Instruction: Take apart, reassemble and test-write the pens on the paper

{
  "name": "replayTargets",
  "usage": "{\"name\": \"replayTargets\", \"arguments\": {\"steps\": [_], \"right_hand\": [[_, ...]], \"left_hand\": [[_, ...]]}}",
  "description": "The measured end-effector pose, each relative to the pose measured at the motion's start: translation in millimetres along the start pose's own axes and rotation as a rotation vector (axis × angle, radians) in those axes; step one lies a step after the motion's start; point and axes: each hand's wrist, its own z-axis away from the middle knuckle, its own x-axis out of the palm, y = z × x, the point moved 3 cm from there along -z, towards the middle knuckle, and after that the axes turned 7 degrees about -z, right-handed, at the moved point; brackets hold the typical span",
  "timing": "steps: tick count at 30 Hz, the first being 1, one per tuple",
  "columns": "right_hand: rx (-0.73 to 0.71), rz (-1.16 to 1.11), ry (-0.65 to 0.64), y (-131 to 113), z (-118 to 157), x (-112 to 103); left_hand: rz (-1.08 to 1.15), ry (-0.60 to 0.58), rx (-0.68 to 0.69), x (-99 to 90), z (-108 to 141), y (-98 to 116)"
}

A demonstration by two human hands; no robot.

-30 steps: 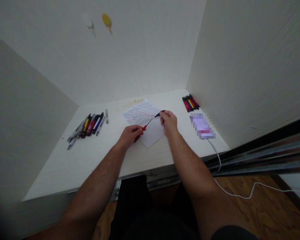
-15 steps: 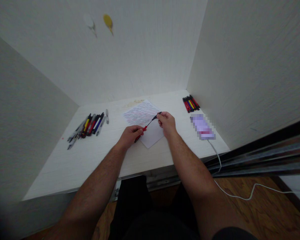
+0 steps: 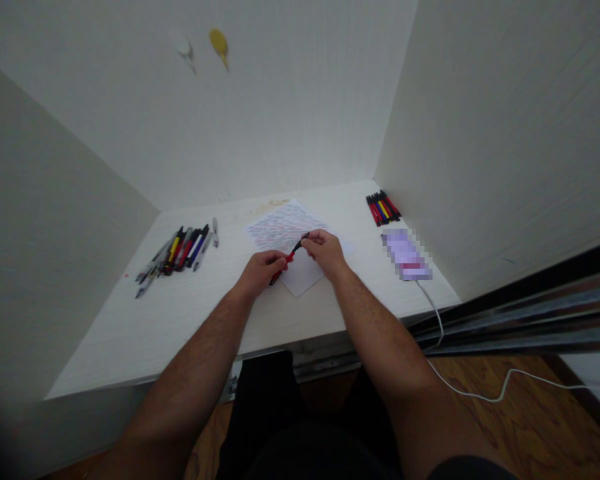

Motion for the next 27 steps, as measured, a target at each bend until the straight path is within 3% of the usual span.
{"name": "replayTargets", "arguments": {"steps": [27], "right_hand": [[-0.045, 0.106, 0.037, -5, 3, -3]], "left_hand": [[0.037, -0.016, 0.085, 3.8, 2, 13]]}}
